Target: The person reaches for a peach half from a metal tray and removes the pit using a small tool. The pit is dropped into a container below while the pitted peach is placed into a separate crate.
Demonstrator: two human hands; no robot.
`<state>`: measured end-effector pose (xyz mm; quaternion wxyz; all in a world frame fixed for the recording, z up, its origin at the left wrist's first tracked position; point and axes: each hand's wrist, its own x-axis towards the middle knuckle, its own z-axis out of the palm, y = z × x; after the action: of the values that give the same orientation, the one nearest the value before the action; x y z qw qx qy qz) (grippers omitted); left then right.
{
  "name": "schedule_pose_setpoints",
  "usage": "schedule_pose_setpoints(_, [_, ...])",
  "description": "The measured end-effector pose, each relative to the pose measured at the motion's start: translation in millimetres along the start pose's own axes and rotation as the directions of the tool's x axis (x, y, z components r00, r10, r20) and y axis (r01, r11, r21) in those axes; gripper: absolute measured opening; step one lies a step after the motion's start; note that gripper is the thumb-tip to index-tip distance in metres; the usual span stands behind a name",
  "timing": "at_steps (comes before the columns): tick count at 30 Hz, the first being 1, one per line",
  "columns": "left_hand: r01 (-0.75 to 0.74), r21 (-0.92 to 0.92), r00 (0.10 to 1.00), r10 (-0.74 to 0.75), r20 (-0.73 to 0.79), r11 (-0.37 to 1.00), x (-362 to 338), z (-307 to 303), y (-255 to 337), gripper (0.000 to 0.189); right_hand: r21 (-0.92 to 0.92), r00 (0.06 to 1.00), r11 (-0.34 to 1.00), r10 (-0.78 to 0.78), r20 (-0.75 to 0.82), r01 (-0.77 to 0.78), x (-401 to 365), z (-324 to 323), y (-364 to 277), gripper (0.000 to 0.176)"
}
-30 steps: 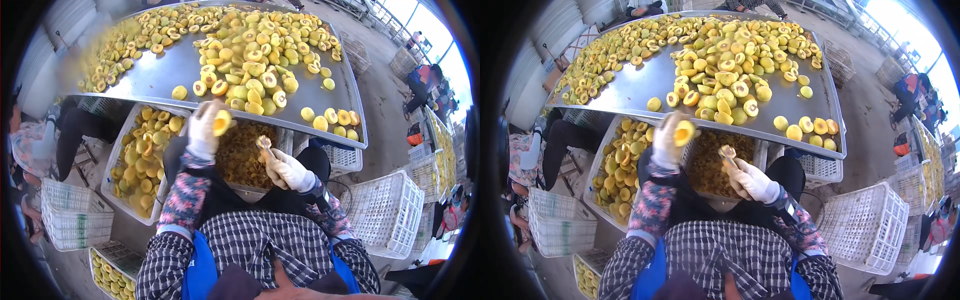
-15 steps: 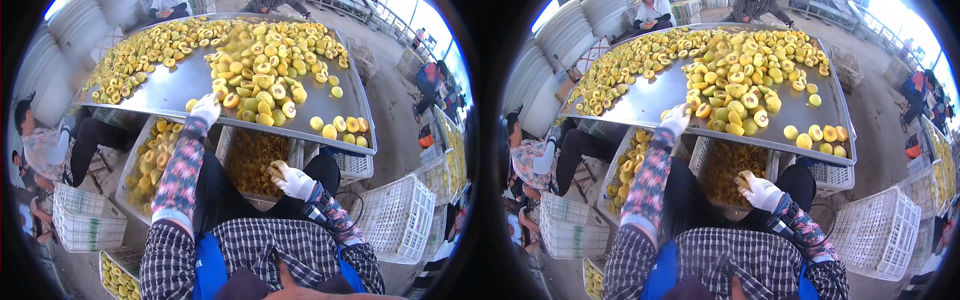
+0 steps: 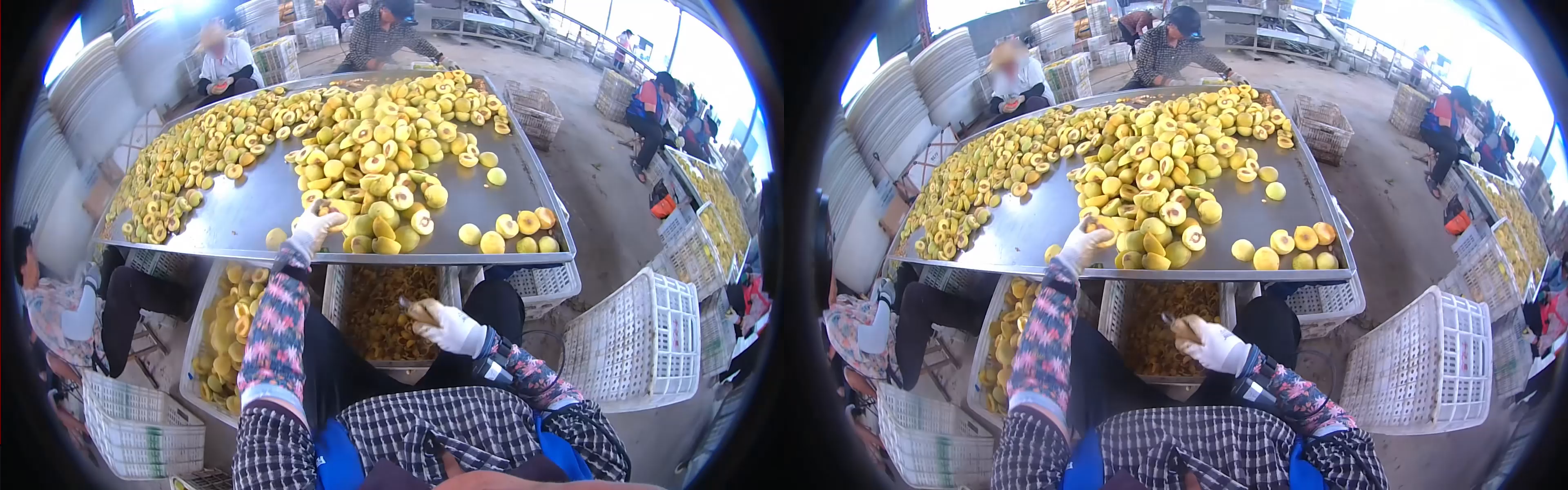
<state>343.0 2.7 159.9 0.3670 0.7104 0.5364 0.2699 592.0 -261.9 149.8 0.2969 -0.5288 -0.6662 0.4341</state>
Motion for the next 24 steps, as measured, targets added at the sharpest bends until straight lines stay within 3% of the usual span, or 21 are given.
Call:
schedule_pose_setpoints(1, [-0.026, -0.556, 0.997, 0.062, 0.047, 0.831, -27, 1, 24, 0.046, 0.045, 0.996, 0.999, -0.019, -0.093, 0.024, 3, -1, -4, 0.037])
schedule_pose_setpoints(2, [-0.002, -0.926, 0.99, 0.13, 0.051, 0.377, -51, 5, 47, 0.044, 0.045, 0.979, 0.995, -0.083, -0.185, 0.093, 5, -5, -15, 0.037])
schedule_pose_setpoints(3, [0.009, -0.925, 0.991, 0.119, 0.058, 0.379, -67, 9, 63, 0.044, 0.037, 0.951, 0.986, -0.146, -0.273, 0.162, 10, -11, -28, 0.038])
schedule_pose_setpoints(5, [0.068, -0.964, 0.986, 0.13, 0.105, 0.258, -98, 21, 87, 0.046, -0.046, 0.82, 0.943, -0.311, -0.48, 0.331, 25, -17, -43, 0.035])
schedule_pose_setpoints(8, [0.194, -0.959, 0.936, 0.253, 0.245, 0.208, -131, 44, 94, 0.05, -0.138, 0.796, 0.932, -0.359, -0.487, 0.336, 36, -35, -66, 0.025])
schedule_pose_setpoints(9, [0.319, -0.941, 0.896, 0.287, 0.339, 0.118, -132, 52, 88, 0.055, -0.18, 0.807, 0.934, -0.357, -0.469, 0.309, 40, -40, -69, 0.023])
schedule_pose_setpoints(12, [0.304, -0.948, 0.919, 0.233, 0.318, 0.092, -149, 67, 106, 0.055, -0.259, 0.831, 0.893, -0.44, -0.339, 0.367, 49, -45, -80, 0.03])
schedule_pose_setpoints(14, [0.307, -0.92, 0.937, 0.09, 0.337, 0.245, -154, 68, 109, 0.057, -0.278, 0.849, 0.879, -0.457, -0.264, 0.387, 50, -44, -77, 0.031])
schedule_pose_setpoints(15, [0.302, -0.923, 0.939, 0.091, 0.331, 0.24, -154, 67, 103, 0.057, -0.366, 0.838, 0.835, -0.503, -0.21, 0.41, 49, -44, -76, 0.032])
schedule_pose_setpoints(17, [0.012, -0.643, 0.931, 0.226, 0.286, 0.765, -153, 60, 91, 0.061, -0.446, 0.827, 0.781, -0.544, -0.143, 0.436, 49, -44, -73, 0.033])
schedule_pose_setpoints(18, [-0.052, -0.599, 0.955, 0.215, 0.205, 0.799, -155, 65, 89, 0.065, -0.42, 0.842, 0.804, -0.518, -0.149, 0.42, 49, -44, -70, 0.032])
schedule_pose_setpoints(19, [-0.05, -0.601, 0.955, 0.213, 0.204, 0.797, -154, 72, 89, 0.065, -0.395, 0.857, 0.826, -0.492, -0.155, 0.402, 49, -43, -68, 0.031])
schedule_pose_setpoints(21, [-0.135, -0.64, 0.987, 0.159, -0.02, 0.756, -150, 87, 86, 0.064, -0.365, 0.889, 0.864, -0.427, -0.165, 0.347, 48, -42, -69, 0.028])
schedule_pose_setpoints(22, [0.14, -0.8, 0.984, 0.004, 0.176, 0.584, -160, 76, 105, 0.067, -0.424, 0.889, 0.845, -0.425, -0.168, 0.324, 46, -39, -67, 0.027])
schedule_pose_setpoints(23, [0.143, -0.799, 0.984, 0.003, 0.178, 0.584, -156, 80, 101, 0.067, -0.482, 0.89, 0.823, -0.424, -0.171, 0.299, 44, -35, -65, 0.026])
schedule_pose_setpoints(24, [0.08, -0.84, 0.994, 0.024, 0.11, 0.537, -148, 84, 92, 0.068, -0.392, 0.919, 0.858, -0.387, -0.066, 0.333, 38, -37, -65, 0.028])
